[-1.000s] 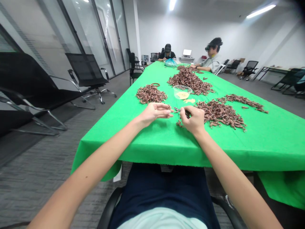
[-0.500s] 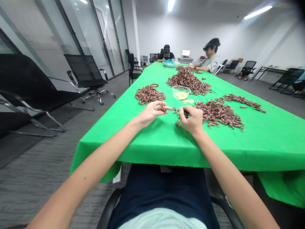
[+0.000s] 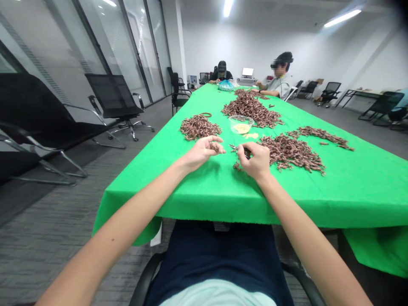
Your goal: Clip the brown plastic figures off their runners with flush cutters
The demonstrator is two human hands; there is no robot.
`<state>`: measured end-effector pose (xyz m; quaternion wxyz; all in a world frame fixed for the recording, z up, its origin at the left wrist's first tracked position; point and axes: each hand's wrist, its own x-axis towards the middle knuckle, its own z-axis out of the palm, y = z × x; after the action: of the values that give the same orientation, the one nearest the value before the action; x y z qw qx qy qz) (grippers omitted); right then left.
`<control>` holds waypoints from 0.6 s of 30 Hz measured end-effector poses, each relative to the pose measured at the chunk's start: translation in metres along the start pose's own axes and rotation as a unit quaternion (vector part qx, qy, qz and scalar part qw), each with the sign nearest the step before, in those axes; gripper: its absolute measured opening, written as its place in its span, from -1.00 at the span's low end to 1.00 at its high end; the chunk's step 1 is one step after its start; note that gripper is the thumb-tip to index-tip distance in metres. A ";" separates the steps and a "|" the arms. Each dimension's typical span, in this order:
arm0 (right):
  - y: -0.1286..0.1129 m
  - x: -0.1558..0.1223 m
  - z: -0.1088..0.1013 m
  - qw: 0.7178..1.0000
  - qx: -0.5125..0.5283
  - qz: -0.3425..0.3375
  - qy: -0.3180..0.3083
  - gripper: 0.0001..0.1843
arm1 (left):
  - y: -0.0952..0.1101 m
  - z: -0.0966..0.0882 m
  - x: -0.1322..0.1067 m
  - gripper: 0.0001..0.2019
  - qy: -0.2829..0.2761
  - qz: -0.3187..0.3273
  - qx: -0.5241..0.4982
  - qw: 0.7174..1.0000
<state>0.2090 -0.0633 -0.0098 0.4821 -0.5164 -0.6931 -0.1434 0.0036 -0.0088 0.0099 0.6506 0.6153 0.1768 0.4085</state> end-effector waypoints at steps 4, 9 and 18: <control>0.000 0.000 0.000 1.000 0.000 -0.002 -0.004 -0.68 | 0.002 0.002 -0.001 -0.64 0.003 -0.007 0.000 1.000; 0.000 0.000 0.001 1.000 -0.002 -0.006 -0.007 -0.69 | 0.001 0.003 0.001 -0.64 0.018 -0.019 0.003 1.000; 0.003 0.002 -0.001 0.996 -0.050 0.056 0.053 -0.66 | -0.007 -0.009 0.004 -0.76 0.107 -0.079 0.046 0.990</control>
<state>0.2125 -0.0619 -0.0089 0.4989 -0.5694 -0.6286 -0.1783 0.0016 0.0004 0.0032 0.6289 0.5815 0.3122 0.4111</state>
